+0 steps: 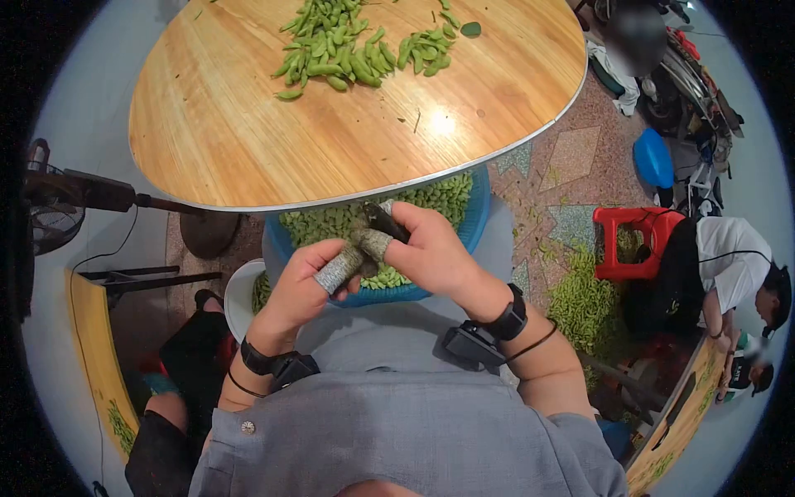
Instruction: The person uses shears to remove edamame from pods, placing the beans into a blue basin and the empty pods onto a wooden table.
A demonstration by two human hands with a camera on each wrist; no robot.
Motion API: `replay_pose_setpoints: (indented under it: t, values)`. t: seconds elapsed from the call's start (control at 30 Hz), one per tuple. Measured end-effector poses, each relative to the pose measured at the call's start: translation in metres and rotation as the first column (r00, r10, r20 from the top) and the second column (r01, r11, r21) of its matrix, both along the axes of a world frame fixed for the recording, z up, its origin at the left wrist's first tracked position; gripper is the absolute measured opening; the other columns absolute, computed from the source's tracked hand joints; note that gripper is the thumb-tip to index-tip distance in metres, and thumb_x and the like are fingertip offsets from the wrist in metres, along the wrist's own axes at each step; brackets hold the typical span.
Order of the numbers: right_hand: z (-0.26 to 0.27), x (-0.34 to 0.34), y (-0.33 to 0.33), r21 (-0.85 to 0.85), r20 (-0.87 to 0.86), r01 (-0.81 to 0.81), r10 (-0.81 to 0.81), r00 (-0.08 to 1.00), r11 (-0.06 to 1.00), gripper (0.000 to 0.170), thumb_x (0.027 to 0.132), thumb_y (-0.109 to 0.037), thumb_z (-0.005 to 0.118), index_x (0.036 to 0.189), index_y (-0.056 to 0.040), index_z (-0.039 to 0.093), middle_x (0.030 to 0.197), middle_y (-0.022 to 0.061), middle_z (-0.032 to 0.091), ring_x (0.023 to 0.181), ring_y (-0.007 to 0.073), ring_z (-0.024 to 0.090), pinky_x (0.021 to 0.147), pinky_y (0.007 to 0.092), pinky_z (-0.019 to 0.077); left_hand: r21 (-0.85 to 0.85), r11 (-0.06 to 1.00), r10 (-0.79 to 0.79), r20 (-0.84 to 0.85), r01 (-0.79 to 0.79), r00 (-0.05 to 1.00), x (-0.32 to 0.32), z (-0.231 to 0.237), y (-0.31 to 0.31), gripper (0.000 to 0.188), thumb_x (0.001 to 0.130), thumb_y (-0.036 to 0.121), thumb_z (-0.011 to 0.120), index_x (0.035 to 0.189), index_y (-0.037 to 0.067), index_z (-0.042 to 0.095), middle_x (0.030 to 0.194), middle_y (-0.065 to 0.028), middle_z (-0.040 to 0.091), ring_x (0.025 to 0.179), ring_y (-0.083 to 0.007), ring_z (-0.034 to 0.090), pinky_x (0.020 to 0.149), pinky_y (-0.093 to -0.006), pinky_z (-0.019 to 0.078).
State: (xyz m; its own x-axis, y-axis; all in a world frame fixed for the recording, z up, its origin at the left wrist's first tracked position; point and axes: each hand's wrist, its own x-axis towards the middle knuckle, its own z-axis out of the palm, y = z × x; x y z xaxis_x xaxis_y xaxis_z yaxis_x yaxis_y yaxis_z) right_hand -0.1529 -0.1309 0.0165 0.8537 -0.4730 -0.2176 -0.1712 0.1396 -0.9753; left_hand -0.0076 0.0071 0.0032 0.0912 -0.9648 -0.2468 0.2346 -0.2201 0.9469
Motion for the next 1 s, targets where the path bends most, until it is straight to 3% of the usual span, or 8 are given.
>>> replay_pose_setpoints:
  t: [0.33, 0.43, 0.5, 0.73, 0.8, 0.9, 0.93, 1.0]
  values:
    - [-0.021, -0.011, -0.008, -0.22, 0.054, -0.107, 0.121, 0.991, 0.97, 0.028, 0.092, -0.011, 0.053, 0.118, -0.0008, 0.055, 0.087, -0.0003, 0.06, 0.075, 0.0063, 0.053, 0.067, 0.023, 0.0458, 0.124, 0.979, 0.203, -0.483, -0.163, 0.852, -0.009, 0.0, -0.004, 0.016, 0.095, 0.018, 0.051, 0.096, 0.004, 0.058, 0.072, 0.0009, 0.058, 0.057, -0.0033, 0.047, 0.051, -0.0168, 0.0364]
    - [-0.003, -0.023, -0.002, -0.143, -0.019, -0.11, 0.108, 0.994, 0.984, 0.035, 0.091, -0.008, 0.048, 0.125, -0.0018, 0.05, 0.086, 0.0011, 0.059, 0.075, 0.0089, 0.054, 0.067, 0.0253, 0.0462, 0.069, 0.972, 0.235, -0.187, -0.225, 0.954, -0.011, -0.003, -0.006, 0.013, 0.094, 0.015, 0.052, 0.098, 0.005, 0.058, 0.074, 0.0012, 0.058, 0.059, -0.0032, 0.047, 0.052, -0.0171, 0.0375]
    - [0.002, -0.027, 0.0, -0.183, -0.016, -0.138, 0.137, 0.99, 0.973, 0.034, 0.084, -0.009, 0.048, 0.116, 0.0005, 0.05, 0.086, 0.0157, 0.06, 0.077, 0.0216, 0.059, 0.072, 0.0325, 0.0479, 0.078, 0.959, 0.274, -0.012, -0.272, 0.962, -0.016, 0.001, -0.009, 0.009, 0.093, 0.01, 0.053, 0.098, 0.005, 0.058, 0.075, 0.0017, 0.058, 0.061, -0.0032, 0.049, 0.053, -0.0181, 0.0387]
    - [-0.009, -0.029, 0.001, -0.227, -0.017, -0.172, 0.172, 0.985, 0.959, 0.038, 0.083, -0.008, 0.048, 0.12, -0.0006, 0.049, 0.091, 0.0155, 0.061, 0.082, 0.0225, 0.06, 0.076, 0.0346, 0.0486, -0.056, 0.955, 0.294, 0.315, -0.292, 0.902, -0.024, -0.008, -0.008, 0.008, 0.088, 0.009, 0.059, 0.092, 0.002, 0.057, 0.075, -0.0004, 0.059, 0.063, -0.0068, 0.052, 0.056, -0.0251, 0.044]
    - [-0.007, -0.024, 0.003, -0.034, 0.016, -0.144, 0.145, 0.989, 0.989, 0.037, 0.084, -0.004, 0.044, 0.121, -0.0038, 0.05, 0.087, 0.0089, 0.06, 0.074, 0.0166, 0.057, 0.068, 0.029, 0.0476, -0.366, 0.931, 0.339, 0.874, 0.01, 0.349, -0.019, -0.008, -0.009, 0.011, 0.087, 0.011, 0.061, 0.09, 0.001, 0.057, 0.071, -0.0008, 0.057, 0.06, -0.0095, 0.052, 0.056, -0.0284, 0.0453]
    - [0.0, -0.018, 0.001, 0.373, 0.044, -0.155, 0.149, 0.988, 0.915, 0.041, 0.091, -0.006, 0.042, 0.132, -0.0126, 0.045, 0.074, -0.0017, 0.051, 0.052, 0.0034, 0.04, 0.044, 0.0174, 0.0307, -0.437, 0.893, 0.405, 0.885, 0.108, 0.229, -0.013, -0.01, -0.01, 0.012, 0.089, 0.013, 0.06, 0.091, 0.001, 0.057, 0.066, -0.0007, 0.055, 0.056, -0.0099, 0.051, 0.053, -0.0278, 0.0441]
    - [-0.002, -0.019, 0.0, 0.373, 0.045, -0.153, 0.147, 0.988, 0.915, 0.041, 0.091, -0.006, 0.042, 0.132, -0.0126, 0.045, 0.074, -0.0017, 0.051, 0.052, 0.0034, 0.04, 0.044, 0.0174, 0.0307, -0.437, 0.893, 0.405, 0.885, 0.111, 0.229, -0.015, -0.007, -0.01, 0.012, 0.089, 0.013, 0.06, 0.091, 0.001, 0.057, 0.066, -0.0007, 0.055, 0.056, -0.0099, 0.051, 0.053, -0.0278, 0.0441]
    - [-0.007, -0.024, -0.003, 0.733, 0.116, -0.194, 0.161, 0.98, 0.652, 0.039, 0.092, -0.004, 0.036, 0.127, -0.0147, 0.047, 0.074, -0.0023, 0.047, 0.051, 0.0016, 0.031, 0.044, 0.0159, 0.0247, -0.053, 0.961, 0.271, 0.357, -0.27, 0.894, -0.02, 0.002, -0.009, 0.013, 0.09, 0.013, 0.058, 0.092, 0.001, 0.058, 0.063, -0.0012, 0.054, 0.053, -0.01, 0.05, 0.048, -0.0257, 0.0412]
